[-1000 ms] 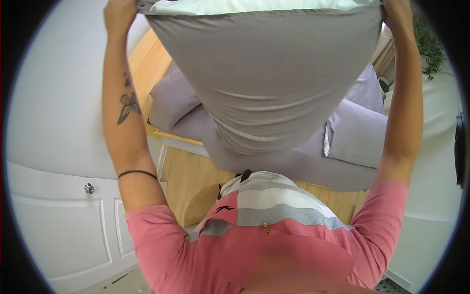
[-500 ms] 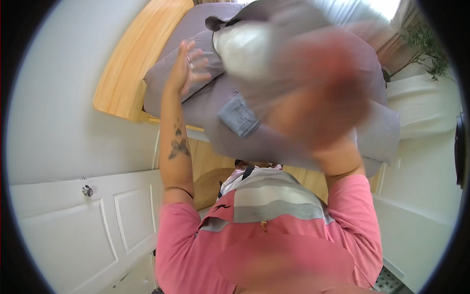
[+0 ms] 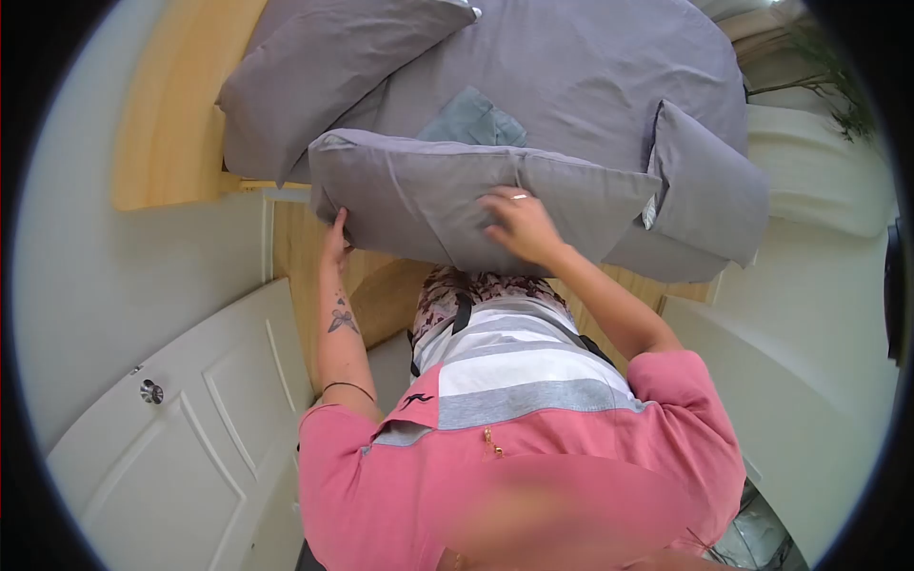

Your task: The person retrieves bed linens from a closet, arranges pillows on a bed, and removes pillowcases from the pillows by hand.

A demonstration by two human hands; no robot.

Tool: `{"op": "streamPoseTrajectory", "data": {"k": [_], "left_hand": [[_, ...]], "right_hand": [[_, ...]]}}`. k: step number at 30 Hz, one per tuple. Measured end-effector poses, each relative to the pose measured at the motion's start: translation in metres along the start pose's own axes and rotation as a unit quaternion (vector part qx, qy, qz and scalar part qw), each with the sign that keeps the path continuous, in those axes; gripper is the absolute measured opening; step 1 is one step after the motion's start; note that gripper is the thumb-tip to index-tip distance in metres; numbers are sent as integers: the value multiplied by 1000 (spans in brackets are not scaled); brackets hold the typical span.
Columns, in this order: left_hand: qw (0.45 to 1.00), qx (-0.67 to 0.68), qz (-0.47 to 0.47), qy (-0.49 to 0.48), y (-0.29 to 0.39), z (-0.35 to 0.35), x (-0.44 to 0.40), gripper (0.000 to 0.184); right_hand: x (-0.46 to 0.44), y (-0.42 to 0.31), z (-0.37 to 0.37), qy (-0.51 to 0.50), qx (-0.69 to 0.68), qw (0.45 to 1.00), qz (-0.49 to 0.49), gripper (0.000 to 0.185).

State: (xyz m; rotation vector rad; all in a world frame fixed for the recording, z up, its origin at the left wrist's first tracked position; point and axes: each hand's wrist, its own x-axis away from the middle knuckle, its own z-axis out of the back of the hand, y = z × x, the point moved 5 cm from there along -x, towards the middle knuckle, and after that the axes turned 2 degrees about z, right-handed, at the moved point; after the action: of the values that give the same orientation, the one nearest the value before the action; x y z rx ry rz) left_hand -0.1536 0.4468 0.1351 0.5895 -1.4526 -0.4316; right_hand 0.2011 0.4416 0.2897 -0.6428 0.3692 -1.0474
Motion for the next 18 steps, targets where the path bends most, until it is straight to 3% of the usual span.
{"op": "streamPoseTrajectory", "data": {"k": [1, 2, 3, 5, 6, 7, 8, 9, 11, 12, 14, 15, 16, 18], "left_hand": [[1000, -3, -24, 10, -4, -3, -7, 85], [995, 7, -88, 56, -2, -7, -6, 78], [995, 9, -82, 61, -11, -3, -18, 78], [976, -20, -171, 131, -27, 15, -50, 73], [976, -23, -166, 136, -30, 12, -54, 73], [962, -19, -218, 165, -23, 9, -50, 69], [943, -16, -269, 196, -17, 9, -45, 65], [943, -19, -262, 206, -20, 7, -42, 65], [894, -152, -290, 307, -16, 4, -36, 57], [893, -152, -287, 312, -19, 11, -45, 57], [822, -156, -334, 435, -20, 24, -45, 53], [817, -137, -294, 477, 1, 35, -30, 51], [811, -119, -254, 513, 40, 48, -6, 50], [785, -95, -390, 472, 107, 54, 23, 49]], "right_hand": [[15, 24, 7, 92, 25, 995, -42, 36], [27, 34, 14, 109, 92, 989, -43, 40], [34, 45, 25, 127, 163, 978, -39, 45], [64, 143, 48, 212, 203, 926, -236, 56], [73, 171, 65, 318, 264, 883, -223, 64], [85, 213, 72, 367, 189, 868, -277, 67], [87, 244, 84, 383, 187, 855, -295, 64], [89, 267, 87, 395, 183, 842, -317, 61], [84, 285, 89, 364, -43, 833, -414, 51], [84, 292, 82, 336, -57, 828, -445, 47], [83, 294, 88, 364, -59, 836, -407, 49], [82, 292, 96, 398, -60, 837, -372, 52], [85, 288, 115, 378, -66, 828, -409, 53], [79, 305, 172, 364, -23, 830, -421, 53]]}}
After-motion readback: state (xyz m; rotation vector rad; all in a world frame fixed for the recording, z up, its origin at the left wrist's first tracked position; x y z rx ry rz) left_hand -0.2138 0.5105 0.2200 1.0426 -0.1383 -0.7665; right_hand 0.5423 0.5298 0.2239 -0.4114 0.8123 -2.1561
